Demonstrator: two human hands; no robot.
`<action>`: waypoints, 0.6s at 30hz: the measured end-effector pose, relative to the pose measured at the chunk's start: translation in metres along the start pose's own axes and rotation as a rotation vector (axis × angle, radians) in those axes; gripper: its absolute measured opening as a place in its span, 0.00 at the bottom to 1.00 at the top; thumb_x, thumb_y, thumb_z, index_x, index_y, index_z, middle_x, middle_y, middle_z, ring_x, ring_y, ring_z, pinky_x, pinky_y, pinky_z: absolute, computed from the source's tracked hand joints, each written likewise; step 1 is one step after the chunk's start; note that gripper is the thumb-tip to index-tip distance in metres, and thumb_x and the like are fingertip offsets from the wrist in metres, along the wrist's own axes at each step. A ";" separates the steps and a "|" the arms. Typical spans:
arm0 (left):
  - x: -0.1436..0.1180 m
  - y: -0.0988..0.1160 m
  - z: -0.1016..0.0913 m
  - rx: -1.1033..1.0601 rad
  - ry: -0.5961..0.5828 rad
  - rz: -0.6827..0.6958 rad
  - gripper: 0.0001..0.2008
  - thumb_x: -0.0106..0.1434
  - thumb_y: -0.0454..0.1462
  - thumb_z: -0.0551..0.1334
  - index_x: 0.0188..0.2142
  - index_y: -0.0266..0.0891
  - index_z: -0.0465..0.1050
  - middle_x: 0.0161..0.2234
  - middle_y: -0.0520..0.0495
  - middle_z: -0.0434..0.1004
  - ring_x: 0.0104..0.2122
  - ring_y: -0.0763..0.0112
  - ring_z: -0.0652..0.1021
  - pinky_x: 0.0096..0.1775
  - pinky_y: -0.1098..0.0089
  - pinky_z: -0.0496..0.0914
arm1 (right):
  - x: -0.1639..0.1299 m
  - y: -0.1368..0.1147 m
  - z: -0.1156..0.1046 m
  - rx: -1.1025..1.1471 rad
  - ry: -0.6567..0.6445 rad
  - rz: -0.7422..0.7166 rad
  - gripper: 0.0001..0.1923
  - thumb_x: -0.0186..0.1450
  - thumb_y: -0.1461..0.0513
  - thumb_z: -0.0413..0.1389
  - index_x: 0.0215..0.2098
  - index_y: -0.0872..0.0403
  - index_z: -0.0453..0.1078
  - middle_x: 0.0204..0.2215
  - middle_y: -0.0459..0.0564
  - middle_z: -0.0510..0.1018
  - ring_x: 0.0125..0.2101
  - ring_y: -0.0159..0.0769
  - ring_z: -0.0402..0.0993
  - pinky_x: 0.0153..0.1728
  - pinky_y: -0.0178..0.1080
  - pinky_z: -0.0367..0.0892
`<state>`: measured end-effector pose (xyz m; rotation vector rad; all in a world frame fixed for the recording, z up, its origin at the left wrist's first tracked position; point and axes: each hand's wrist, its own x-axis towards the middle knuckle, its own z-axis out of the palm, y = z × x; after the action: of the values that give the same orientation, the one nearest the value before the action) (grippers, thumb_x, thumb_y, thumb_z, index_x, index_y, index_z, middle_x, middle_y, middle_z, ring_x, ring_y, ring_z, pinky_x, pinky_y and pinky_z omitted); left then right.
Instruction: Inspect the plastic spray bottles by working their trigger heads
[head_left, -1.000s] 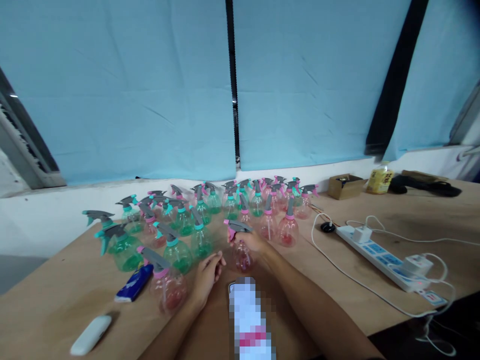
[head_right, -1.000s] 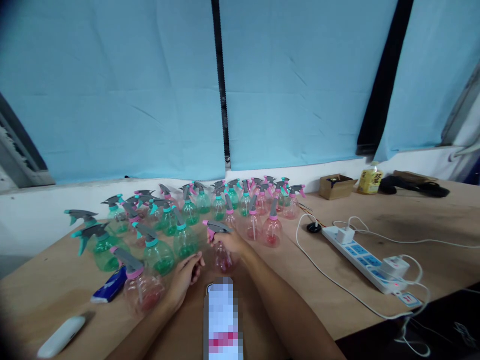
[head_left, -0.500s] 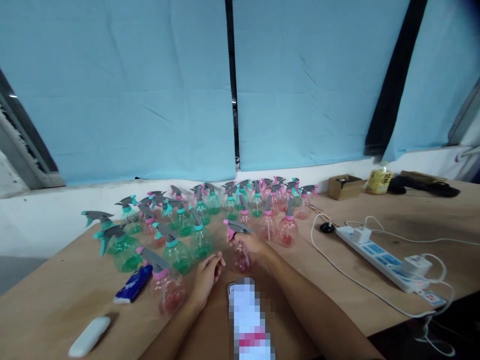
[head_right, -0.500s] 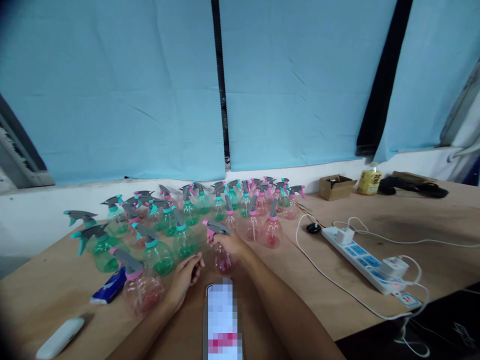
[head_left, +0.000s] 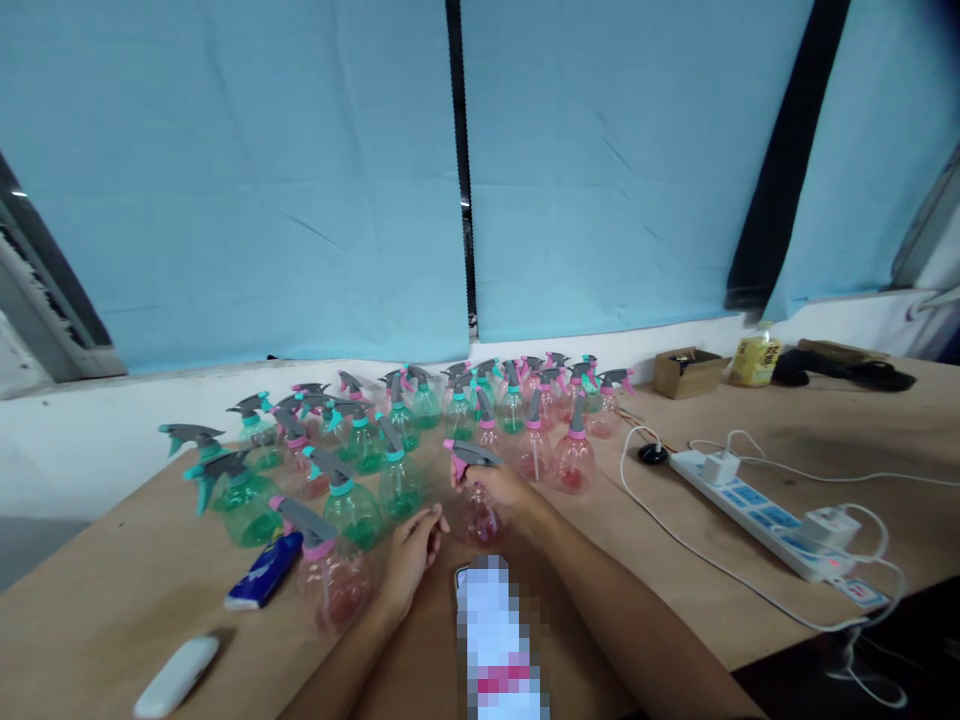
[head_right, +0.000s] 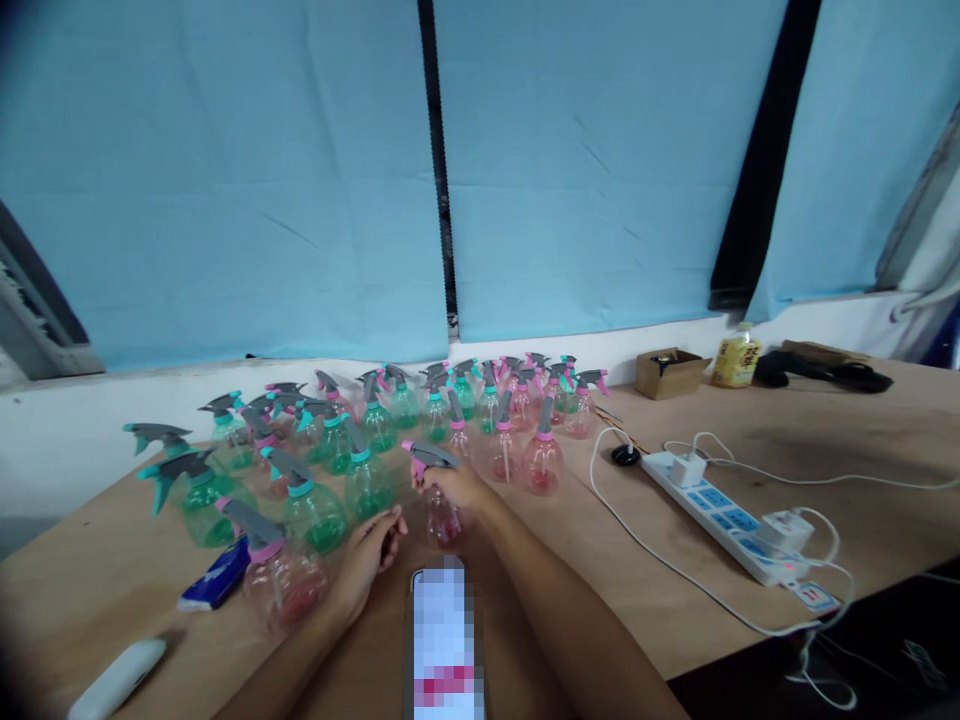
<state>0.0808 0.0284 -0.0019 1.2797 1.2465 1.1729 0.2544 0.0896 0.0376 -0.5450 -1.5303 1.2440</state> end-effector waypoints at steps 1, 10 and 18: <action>0.000 0.000 0.000 -0.003 -0.001 0.002 0.23 0.55 0.57 0.61 0.23 0.38 0.68 0.16 0.58 0.59 0.16 0.79 0.60 0.19 0.78 0.50 | 0.000 -0.001 0.001 0.008 0.007 0.003 0.08 0.49 0.65 0.52 0.24 0.53 0.73 0.22 0.44 0.73 0.25 0.31 0.69 0.29 0.33 0.63; 0.001 -0.001 -0.002 0.016 -0.007 0.006 0.23 0.56 0.57 0.60 0.24 0.39 0.68 0.16 0.57 0.59 0.16 0.78 0.60 0.19 0.77 0.50 | -0.001 0.019 0.001 -0.082 0.091 -0.010 0.13 0.52 0.65 0.52 0.35 0.51 0.74 0.27 0.44 0.76 0.26 0.32 0.69 0.31 0.35 0.65; 0.004 -0.007 -0.003 -0.005 0.062 0.031 0.22 0.55 0.56 0.62 0.26 0.39 0.70 0.19 0.57 0.62 0.18 0.77 0.63 0.21 0.77 0.54 | -0.001 0.035 0.015 -0.447 0.467 -0.122 0.15 0.60 0.62 0.53 0.46 0.51 0.69 0.29 0.43 0.72 0.29 0.33 0.67 0.35 0.36 0.65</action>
<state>0.0770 0.0328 -0.0089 1.2716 1.2719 1.2449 0.2324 0.0946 0.0064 -0.9428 -1.4082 0.6155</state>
